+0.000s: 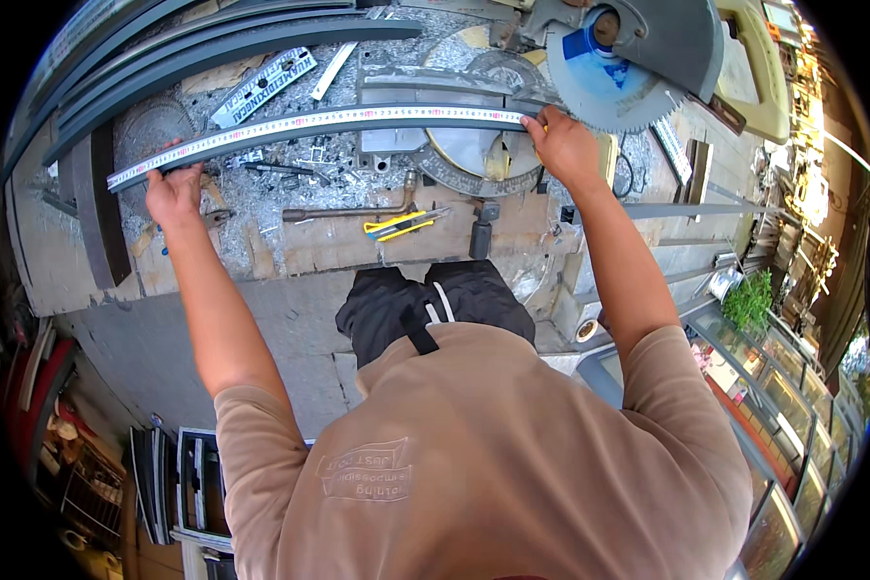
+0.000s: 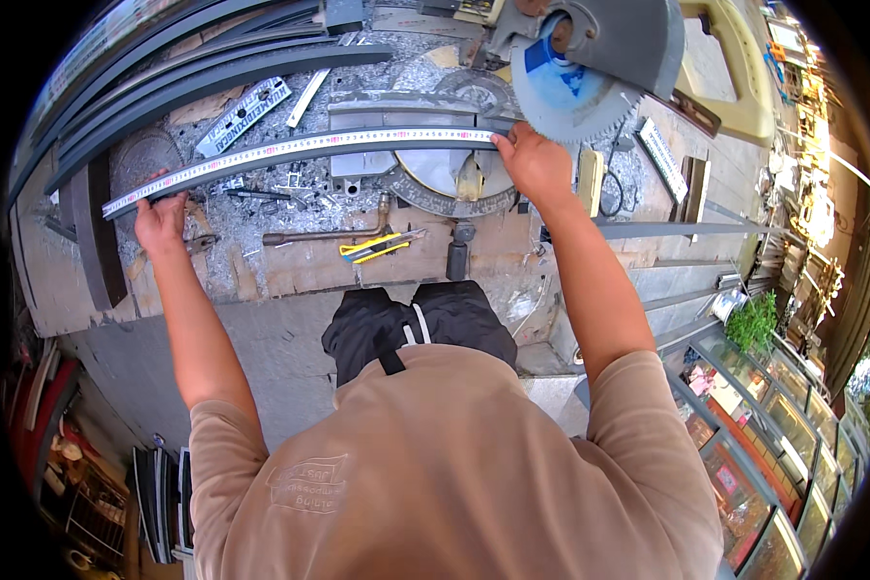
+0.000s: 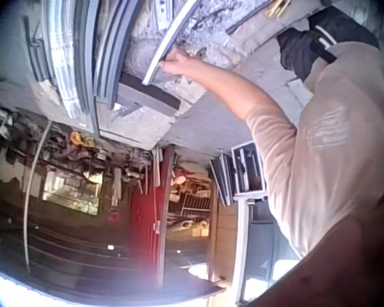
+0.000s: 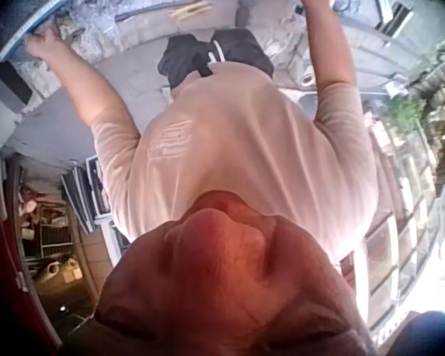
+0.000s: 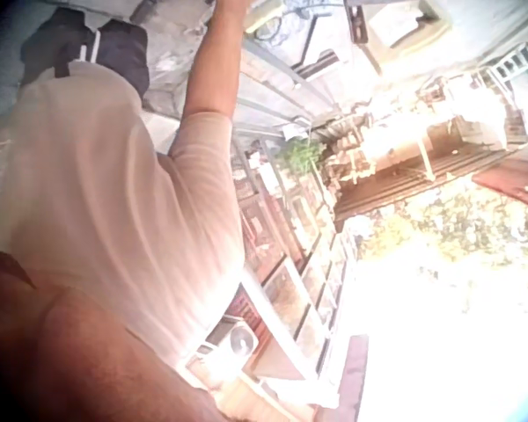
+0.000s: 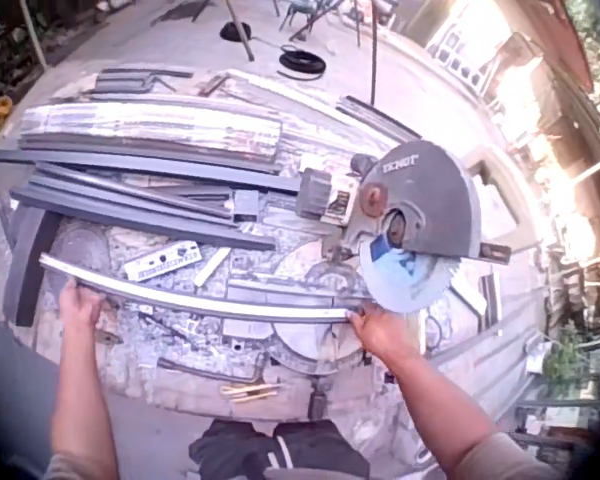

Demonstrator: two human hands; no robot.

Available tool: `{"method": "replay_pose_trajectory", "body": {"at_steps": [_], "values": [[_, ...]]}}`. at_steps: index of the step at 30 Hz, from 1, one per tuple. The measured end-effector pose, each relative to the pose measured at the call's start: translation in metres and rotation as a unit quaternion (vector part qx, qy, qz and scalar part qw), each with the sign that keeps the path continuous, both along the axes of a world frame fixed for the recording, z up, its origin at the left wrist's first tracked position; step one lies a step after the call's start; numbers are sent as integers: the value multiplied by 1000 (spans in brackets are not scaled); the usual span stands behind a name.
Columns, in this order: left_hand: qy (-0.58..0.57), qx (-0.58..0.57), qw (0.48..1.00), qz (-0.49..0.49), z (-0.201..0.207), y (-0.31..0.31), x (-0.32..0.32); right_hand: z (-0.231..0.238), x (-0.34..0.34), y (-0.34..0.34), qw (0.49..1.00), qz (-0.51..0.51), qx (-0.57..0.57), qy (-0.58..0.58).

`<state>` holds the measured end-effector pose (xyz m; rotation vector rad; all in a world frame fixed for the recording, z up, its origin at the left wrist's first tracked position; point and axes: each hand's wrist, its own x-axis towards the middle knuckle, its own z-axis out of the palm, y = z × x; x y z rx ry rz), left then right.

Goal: The person measures and marks metal window frame components using a tape measure and a marker, then carries a beam to a miter saw station to measure it again.

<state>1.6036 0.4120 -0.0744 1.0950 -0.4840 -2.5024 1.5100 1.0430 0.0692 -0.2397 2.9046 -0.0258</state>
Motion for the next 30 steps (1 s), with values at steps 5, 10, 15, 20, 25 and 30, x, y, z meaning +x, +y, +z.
{"method": "replay_pose_trajectory", "body": {"at_steps": [5, 10, 15, 20, 25, 30], "values": [[-86, -34, 996, -2, 10, 4, -13, -7, 3, 11, 999, -26, -30, -5], [-80, -63, 995, -9, 1, -3, -12, -15, 1, 17, 1000, -3, -5, -9], [-88, -83, 991, -52, 15, 35, -11, -21, 3, 22, 999, 28, -5, 32], [-193, -225, 951, -87, 35, 124, 21, -28, 1, 25, 996, 49, -36, 59], [-251, -433, 819, -281, 58, 258, 66, -35, 3, 27, 996, 40, -52, 59], [-93, -657, 519, -539, 80, 375, 101, -28, 2, 27, 998, 22, -54, 34]]}}
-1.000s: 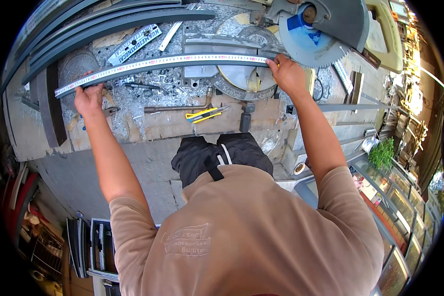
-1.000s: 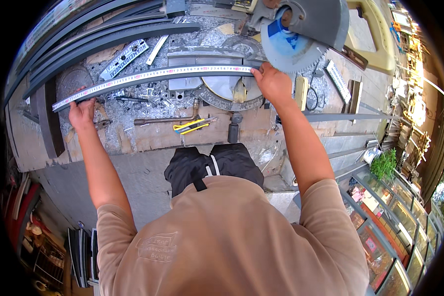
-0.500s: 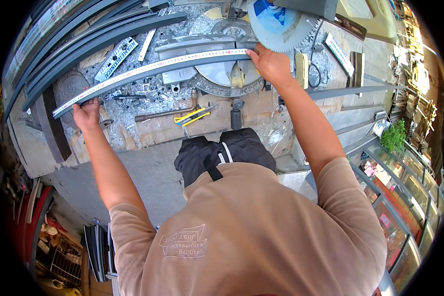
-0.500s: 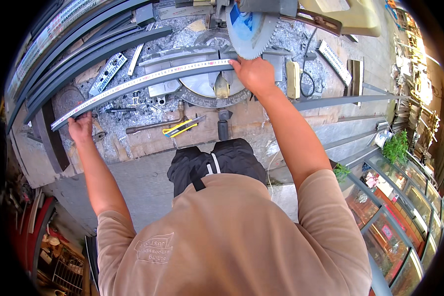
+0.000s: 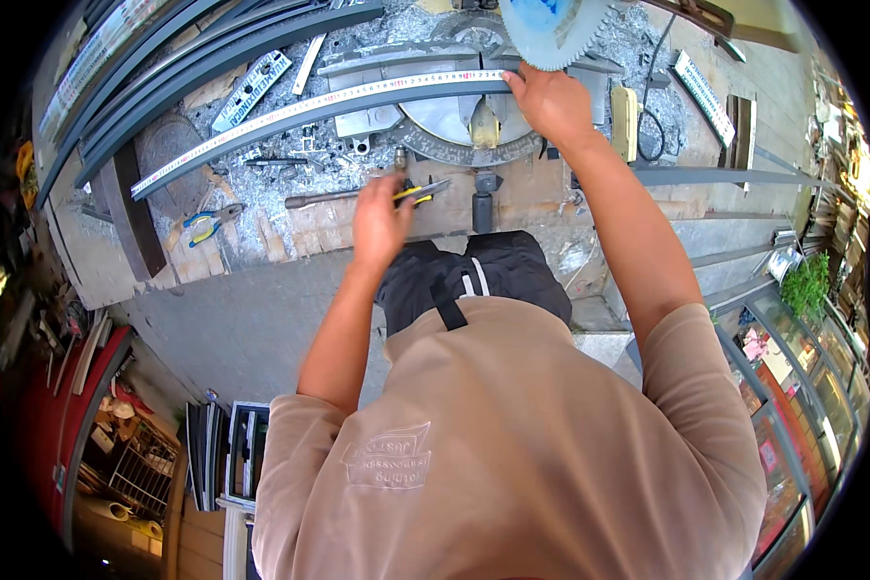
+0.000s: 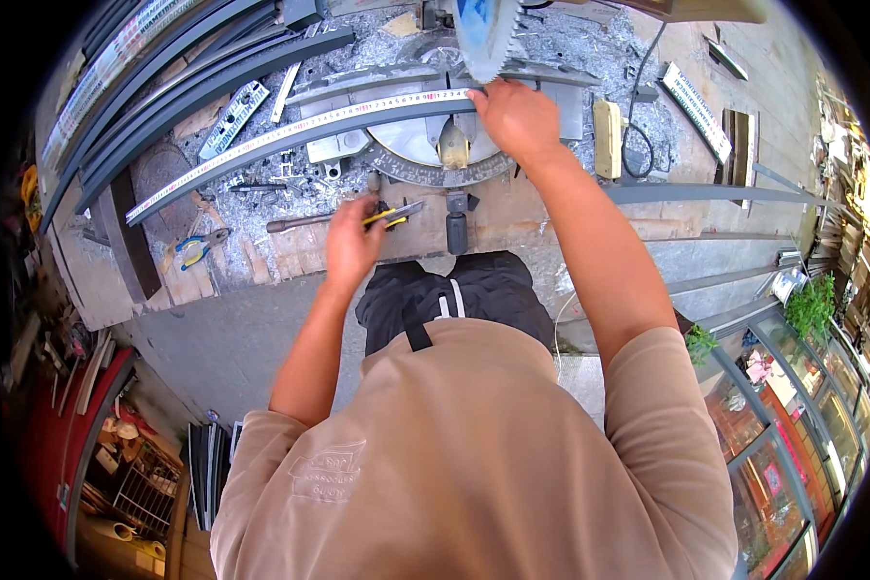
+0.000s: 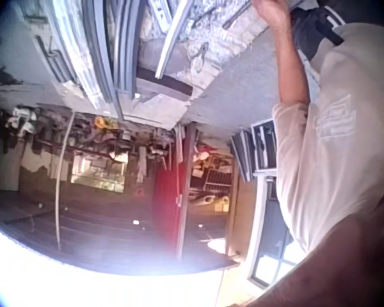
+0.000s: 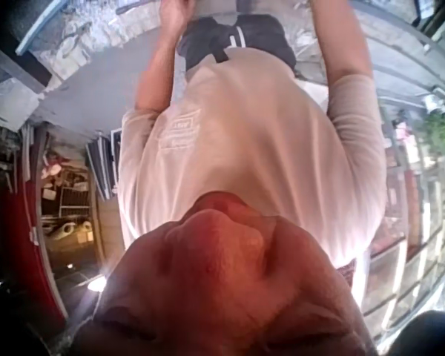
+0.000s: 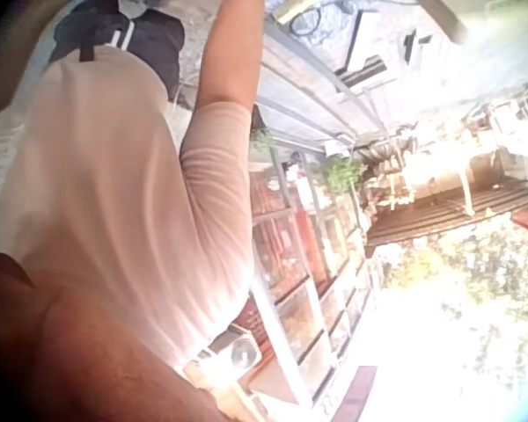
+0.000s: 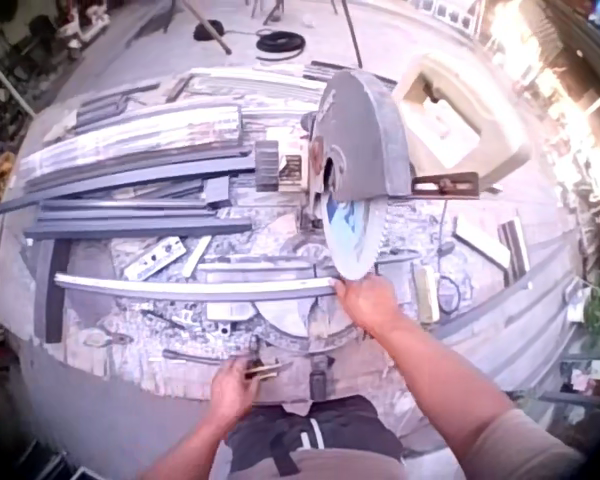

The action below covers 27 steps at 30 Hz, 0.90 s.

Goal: The person measures and marks metal window frame components using a tape measure and a marker, then carries a beam to a miter saw station to measure it again.

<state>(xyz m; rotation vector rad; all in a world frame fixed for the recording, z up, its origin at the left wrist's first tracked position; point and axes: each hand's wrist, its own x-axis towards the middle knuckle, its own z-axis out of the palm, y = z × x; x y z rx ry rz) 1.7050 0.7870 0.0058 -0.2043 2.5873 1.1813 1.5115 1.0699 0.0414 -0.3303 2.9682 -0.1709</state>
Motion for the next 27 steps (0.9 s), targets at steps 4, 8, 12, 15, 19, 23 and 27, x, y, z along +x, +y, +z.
{"method": "replay_pose_trajectory", "body": {"at_steps": [4, 8, 12, 15, 19, 23, 27], "values": [[34, -126, 979, -157, -1, 35, 6, 15, -3, -8, 997, -31, 4, -71], [51, -152, 977, -143, -10, 41, 5, 8, -3, -3, 997, -26, -13, -68], [19, -46, 998, -46, 13, 53, -7, 9, -3, -3, 997, -21, -23, -64], [6, 3, 1000, -15, 41, 72, -32, 8, 2, -1, 998, -39, -39, -41], [-90, 192, 976, 43, 39, 103, -74, 12, 2, -3, 997, -41, -52, -45], [-199, 445, 855, 174, 25, 131, -99, 9, 2, -2, 996, -51, -59, -48], [-195, 444, 856, 181, 19, 144, -109, 8, 4, -1, 995, -55, -77, -39]]}}
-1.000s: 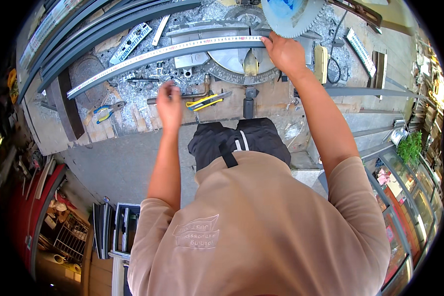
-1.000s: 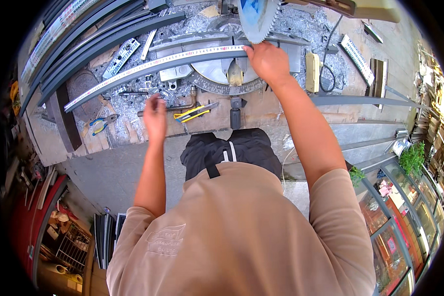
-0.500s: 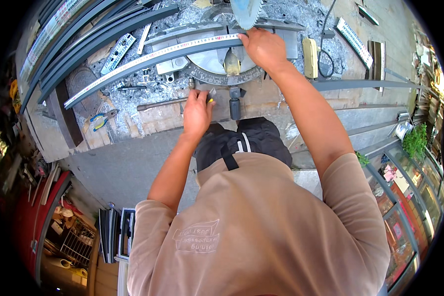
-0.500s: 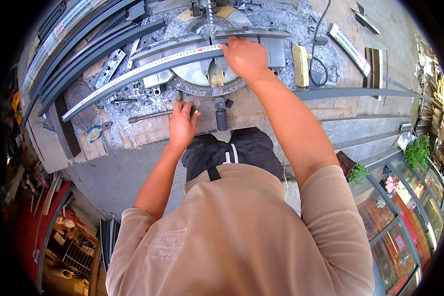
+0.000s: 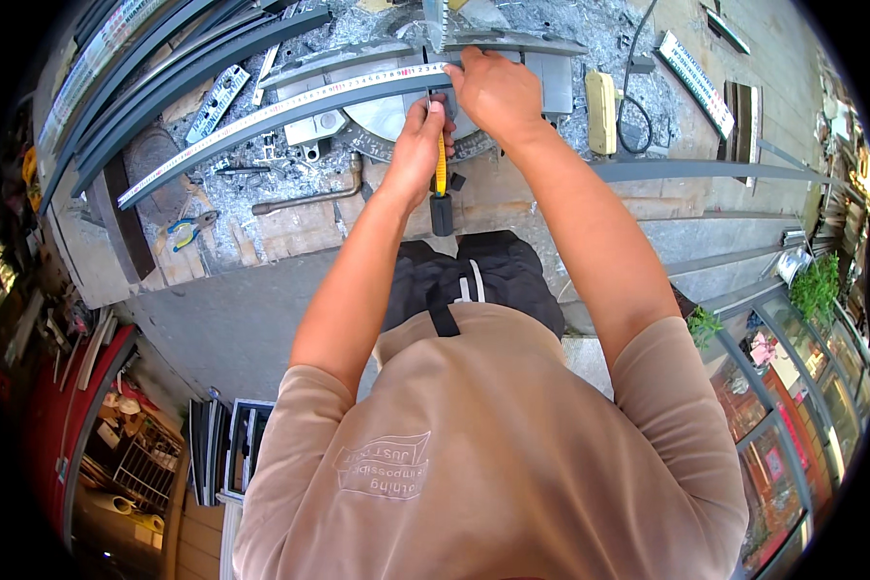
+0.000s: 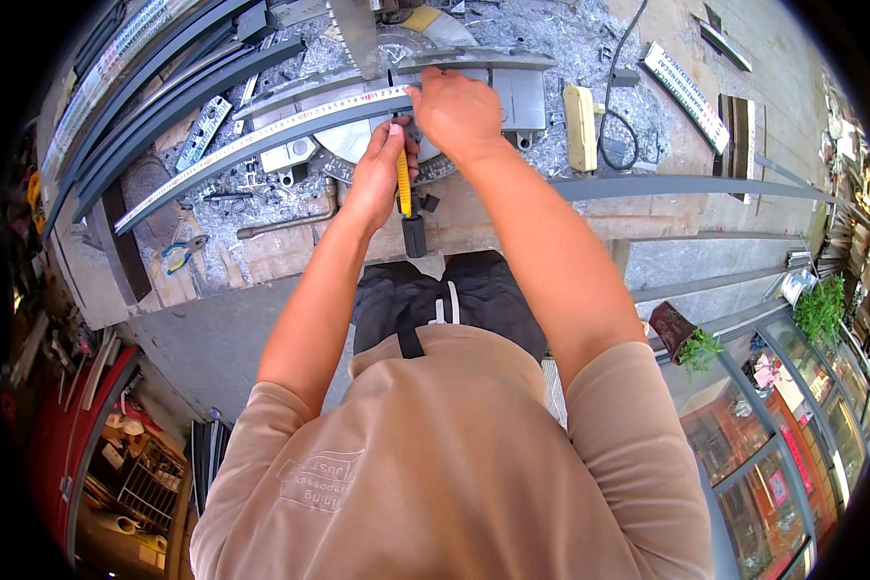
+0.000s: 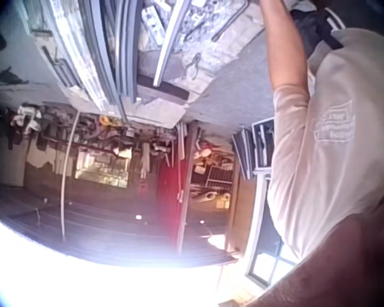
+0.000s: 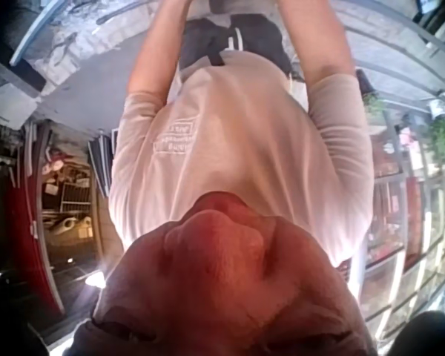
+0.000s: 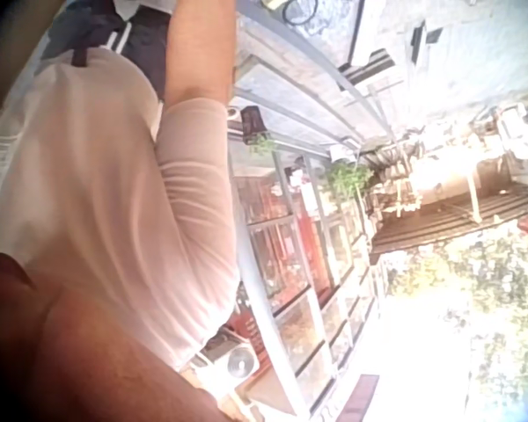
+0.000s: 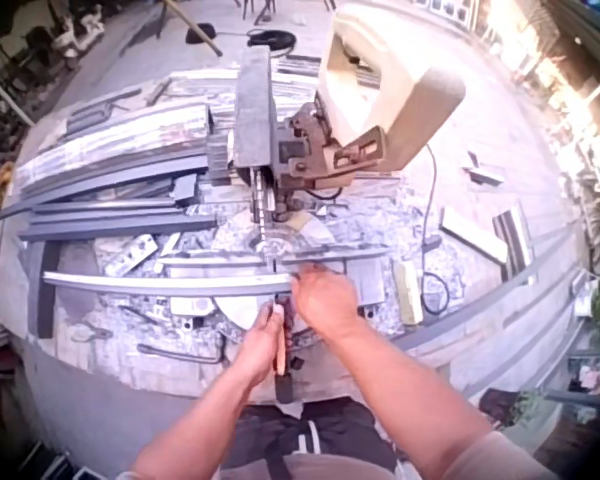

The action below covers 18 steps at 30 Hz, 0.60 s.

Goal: The person measures and marks metal window frame components using a tape measure and a marker, then carries a beam to a miter saw station to measure it again.

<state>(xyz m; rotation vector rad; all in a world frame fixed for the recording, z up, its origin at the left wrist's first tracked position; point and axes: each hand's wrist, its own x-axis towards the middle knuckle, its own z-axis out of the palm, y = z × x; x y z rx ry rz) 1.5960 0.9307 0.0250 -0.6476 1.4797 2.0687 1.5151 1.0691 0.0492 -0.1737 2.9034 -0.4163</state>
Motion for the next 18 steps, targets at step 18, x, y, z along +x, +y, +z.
{"method": "replay_pose_trajectory", "body": {"at_steps": [18], "values": [[-35, 43, 996, 75, -5, 7, -21, -12, 0, 4, 999, 20, -7, 43]]}}
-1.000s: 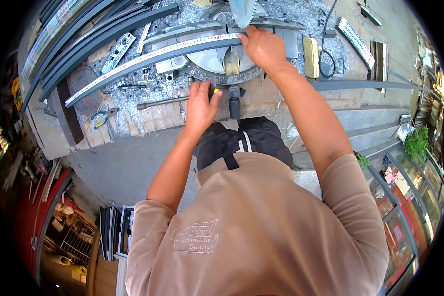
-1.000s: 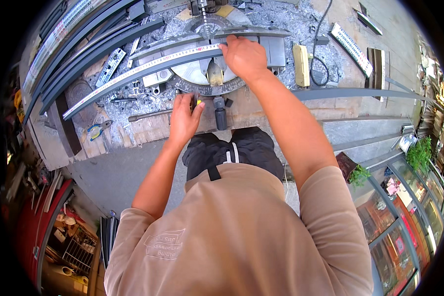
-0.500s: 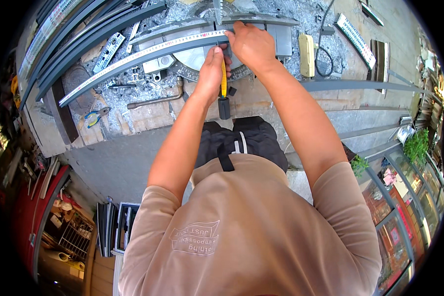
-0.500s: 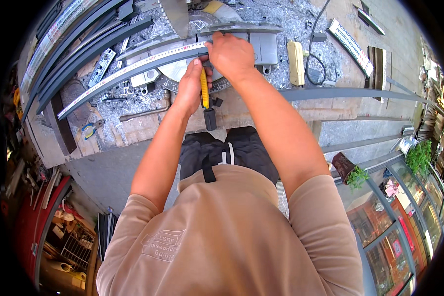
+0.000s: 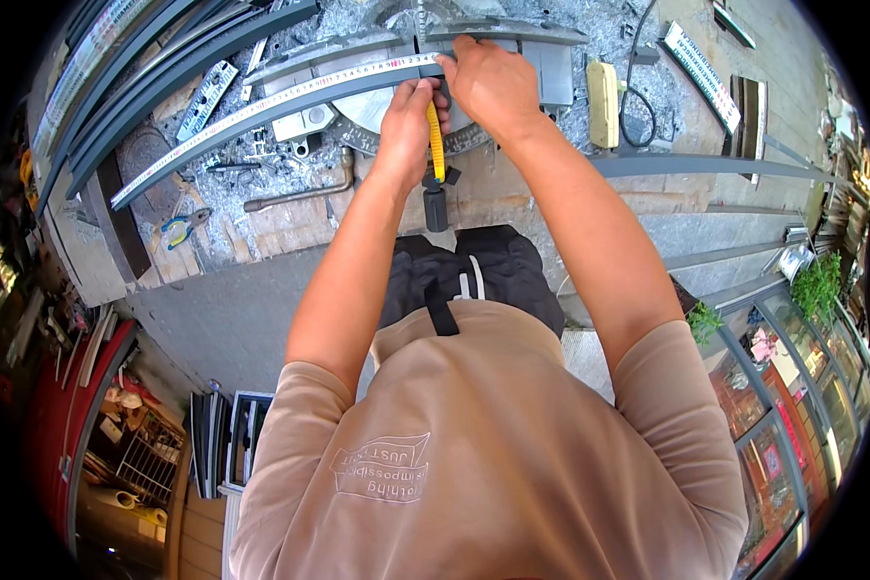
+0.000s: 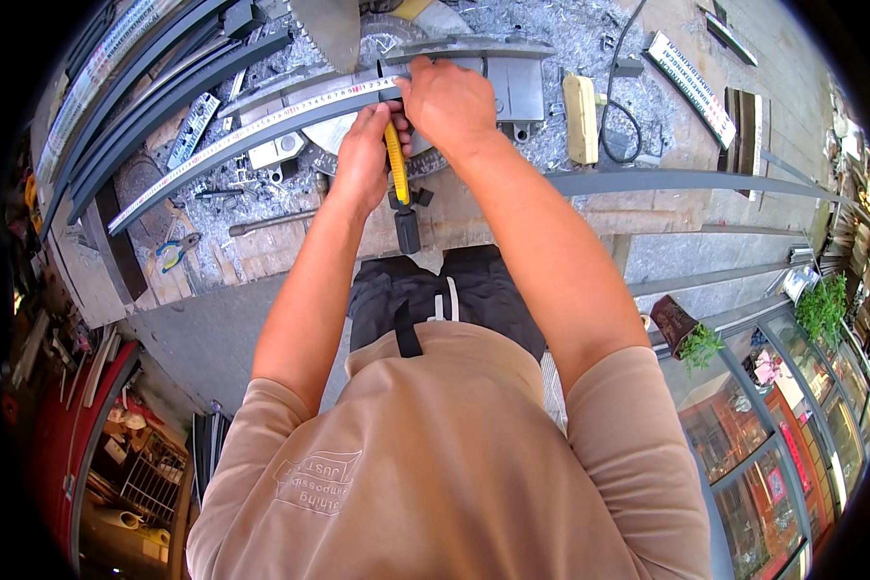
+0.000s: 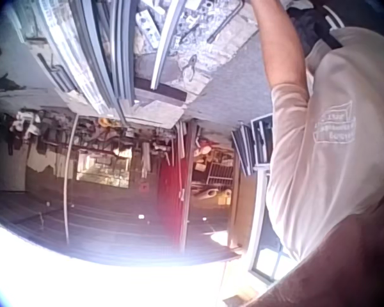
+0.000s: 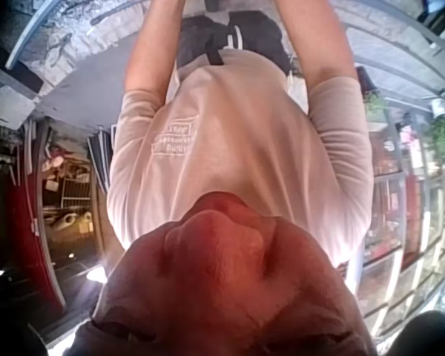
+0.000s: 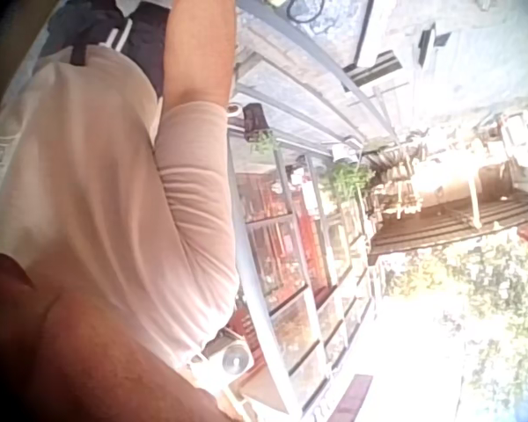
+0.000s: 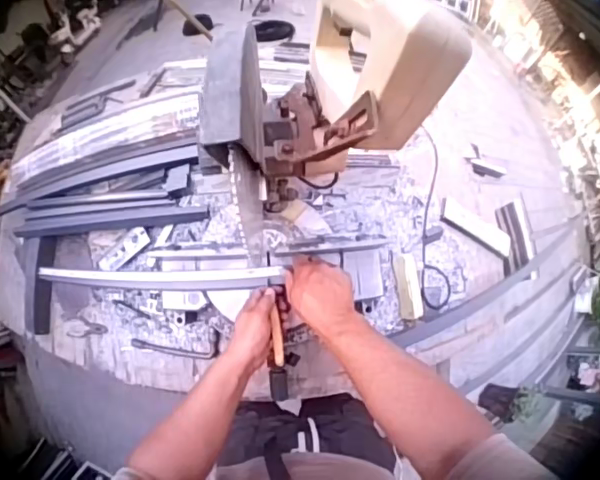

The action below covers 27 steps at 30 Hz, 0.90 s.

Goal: The person measures and marks metal window frame components using a tape measure and a marker, then carries a beam to a miter saw station to measure it again.

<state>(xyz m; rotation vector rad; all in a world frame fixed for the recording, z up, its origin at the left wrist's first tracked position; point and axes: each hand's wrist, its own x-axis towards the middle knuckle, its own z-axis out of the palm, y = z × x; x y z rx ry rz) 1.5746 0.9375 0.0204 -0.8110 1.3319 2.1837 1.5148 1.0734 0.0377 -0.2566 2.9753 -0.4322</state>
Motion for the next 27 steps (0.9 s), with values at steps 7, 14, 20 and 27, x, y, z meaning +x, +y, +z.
{"method": "replay_pose_trajectory", "body": {"at_steps": [7, 14, 20, 27], "values": [[-5, -1, 1000, 4, 2, 1, -1, 1, 0, 0, 1000, -1, 9, -7], [-9, -3, 1000, 5, 0, 0, -2, 0, -1, -1, 1000, -2, 10, -14], [-1, 2, 1000, -8, -2, -3, -2, 3, -1, -1, 1000, -6, 6, -17], [-2, 5, 1000, -2, 2, -2, -3, 3, 0, -1, 1000, -9, -2, -12]]}}
